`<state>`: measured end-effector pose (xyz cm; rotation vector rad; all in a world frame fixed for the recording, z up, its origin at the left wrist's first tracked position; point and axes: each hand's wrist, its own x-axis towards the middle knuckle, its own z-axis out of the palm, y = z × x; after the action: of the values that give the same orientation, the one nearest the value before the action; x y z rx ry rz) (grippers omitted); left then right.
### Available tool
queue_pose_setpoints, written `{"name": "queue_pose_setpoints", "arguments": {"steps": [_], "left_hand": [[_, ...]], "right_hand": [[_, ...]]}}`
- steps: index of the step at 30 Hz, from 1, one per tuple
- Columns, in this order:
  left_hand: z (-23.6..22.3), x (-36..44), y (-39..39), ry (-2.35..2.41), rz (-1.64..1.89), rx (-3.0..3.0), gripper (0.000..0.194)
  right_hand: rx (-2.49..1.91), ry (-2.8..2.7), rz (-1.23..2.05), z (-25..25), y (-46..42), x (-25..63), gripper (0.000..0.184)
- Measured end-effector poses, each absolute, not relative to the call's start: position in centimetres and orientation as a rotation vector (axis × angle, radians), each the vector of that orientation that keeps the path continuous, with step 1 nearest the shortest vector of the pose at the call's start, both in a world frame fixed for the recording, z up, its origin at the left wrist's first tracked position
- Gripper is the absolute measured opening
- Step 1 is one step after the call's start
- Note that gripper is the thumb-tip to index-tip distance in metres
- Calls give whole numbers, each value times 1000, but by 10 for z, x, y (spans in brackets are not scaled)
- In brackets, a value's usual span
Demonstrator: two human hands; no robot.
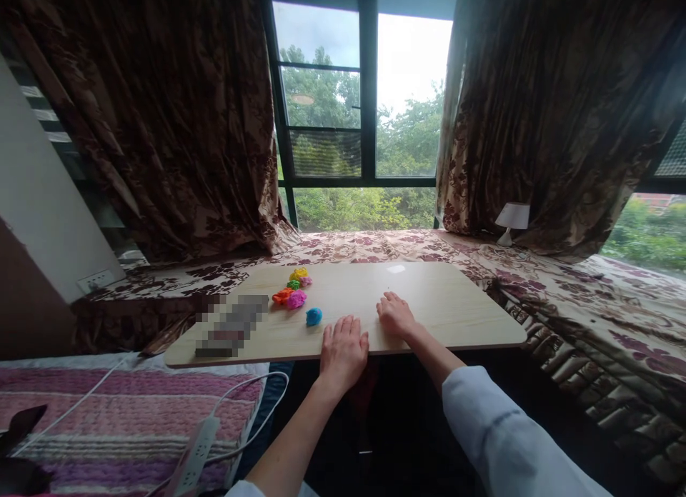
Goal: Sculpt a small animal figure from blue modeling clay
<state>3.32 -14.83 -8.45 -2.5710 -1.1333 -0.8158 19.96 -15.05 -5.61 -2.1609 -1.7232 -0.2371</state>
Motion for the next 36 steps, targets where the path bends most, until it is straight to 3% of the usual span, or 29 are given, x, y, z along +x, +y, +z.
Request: {"name": "queue_pose_setpoints", "arguments": {"steps": [9, 19, 29, 36], "left_hand": [[-84, 30, -151, -1163, -814, -2572, 38], [-83, 33, -150, -1142, -796, -2577, 38], [-85, 31, -151, -1165, -829, -2577, 38], [-84, 32, -150, -1154, -804, -2580, 39]], "right_hand": [[-2083, -1854, -185, -76, -215, 177, 42], [-2199, -1687, -221, -54, -143, 198, 31], [-2067, -1920, -165, -71, -220, 177, 41], [-2173, -1750, -221, -61, -164, 191, 34]]}}
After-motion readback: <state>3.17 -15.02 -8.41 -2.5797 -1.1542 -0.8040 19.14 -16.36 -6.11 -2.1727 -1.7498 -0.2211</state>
